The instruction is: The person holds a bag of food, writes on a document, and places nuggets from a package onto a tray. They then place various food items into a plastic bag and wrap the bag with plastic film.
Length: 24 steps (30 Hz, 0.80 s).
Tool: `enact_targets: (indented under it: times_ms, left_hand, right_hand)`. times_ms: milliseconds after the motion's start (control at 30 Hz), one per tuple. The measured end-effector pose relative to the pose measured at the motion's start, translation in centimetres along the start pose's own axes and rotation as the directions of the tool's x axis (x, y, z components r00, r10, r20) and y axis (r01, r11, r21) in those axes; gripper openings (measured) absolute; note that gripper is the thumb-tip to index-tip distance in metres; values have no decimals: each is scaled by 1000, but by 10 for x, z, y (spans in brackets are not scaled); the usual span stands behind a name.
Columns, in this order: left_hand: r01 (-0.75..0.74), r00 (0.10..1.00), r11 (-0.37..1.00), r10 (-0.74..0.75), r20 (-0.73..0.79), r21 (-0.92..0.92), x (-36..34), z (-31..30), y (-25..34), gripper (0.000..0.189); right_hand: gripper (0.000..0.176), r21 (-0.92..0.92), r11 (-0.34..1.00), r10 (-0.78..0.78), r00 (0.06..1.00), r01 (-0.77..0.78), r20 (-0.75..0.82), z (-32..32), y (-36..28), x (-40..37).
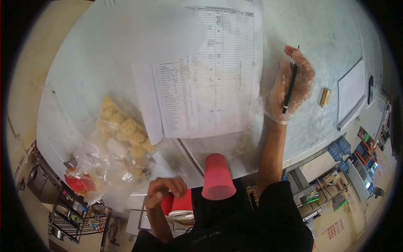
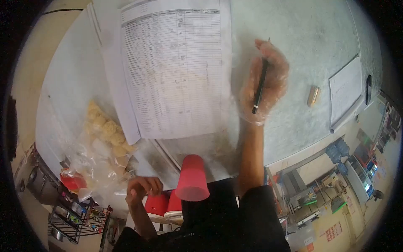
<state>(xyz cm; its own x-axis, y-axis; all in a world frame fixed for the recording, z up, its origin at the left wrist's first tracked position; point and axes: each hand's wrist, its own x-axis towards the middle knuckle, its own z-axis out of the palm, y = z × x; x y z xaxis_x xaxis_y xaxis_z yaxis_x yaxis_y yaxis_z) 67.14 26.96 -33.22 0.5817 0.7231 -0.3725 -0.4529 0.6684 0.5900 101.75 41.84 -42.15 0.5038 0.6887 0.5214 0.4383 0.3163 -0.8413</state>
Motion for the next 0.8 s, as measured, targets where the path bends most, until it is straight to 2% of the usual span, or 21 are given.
enact_targets:
  times_ms: [67,100,133,200,233,267,333,367,433,500,533,567,600,633,667,700,733,767,800]
  left_hand:
    - [93,996,917,-78,54,-389,-45,-1,-14,50]
    - [79,997,863,-56,60,-500,-69,-6,-25,52]
    - [66,997,795,-33,66,-603,-92,-10,-35,54]
    - [62,998,825,-62,18,-562,-122,-8,-43,53]
    - [59,995,844,-91,-33,-532,-135,-8,-49,52]
    - [54,996,852,-79,-26,-521,-147,-8,-58,52]
    - [31,997,750,-66,-27,-661,-171,-11,-81,53]
    - [23,998,760,-50,-24,-650,-190,-14,-95,53]
    - [-37,970,552,-180,-162,-833,-228,-27,-124,50]
    - [-98,881,543,-343,-327,-834,-267,-31,-147,48]
    - [-122,848,525,-386,-363,-842,-296,-37,-169,49]
    - [-160,817,504,-414,-400,-849,-325,-49,-191,51]
    - [-236,818,520,-350,-456,-821,-357,-57,-210,51]
    - [-199,721,721,-351,-598,-663,-387,-62,-234,51]
    - [-110,618,863,-329,-714,-493,-405,-60,-260,50]
    - [-153,573,944,-156,-804,-293,-430,-57,-279,46]
    - [-194,584,937,-128,-802,-291,-446,-56,-283,46]
    - [-179,476,973,-45,-878,-147,-461,-55,-283,43]
    - [-149,362,989,58,-930,4,-472,-60,-281,41]
  right_hand:
    - [25,-250,966,-26,981,74,190,-16,-18,-9]
    - [39,-378,925,128,961,-26,246,-23,-36,-16]
    - [39,-367,930,123,963,-28,239,-26,-39,-19]
    - [57,-283,957,138,955,-60,263,-41,-39,-30]
    - [71,-353,935,97,944,22,316,-50,-35,-32]
    - [71,-344,939,82,948,30,307,-53,-38,-30]
    - [68,-567,814,154,898,121,413,-55,-50,-28]
    - [68,-556,821,136,903,127,407,-58,-54,-30]
    - [61,-607,765,127,874,215,470,-65,-59,-41]
    - [55,-649,695,107,847,310,520,-84,-68,-63]
    - [52,-718,652,209,852,244,479,-98,-74,-86]
    - [48,-746,613,270,818,261,508,-117,-84,-111]
    - [44,-711,677,228,864,190,449,-132,-92,-147]
    - [41,-815,559,259,901,155,349,-154,-85,-192]
    - [38,-735,668,216,914,118,342,-183,-105,-220]
    - [34,-802,585,125,964,119,234,-185,-120,-256]
    - [31,-812,579,250,933,71,259,-202,-127,-297]
    - [26,-757,633,454,870,-165,190,-195,-149,-328]
    - [23,-609,772,491,781,-184,386,-190,-170,-355]
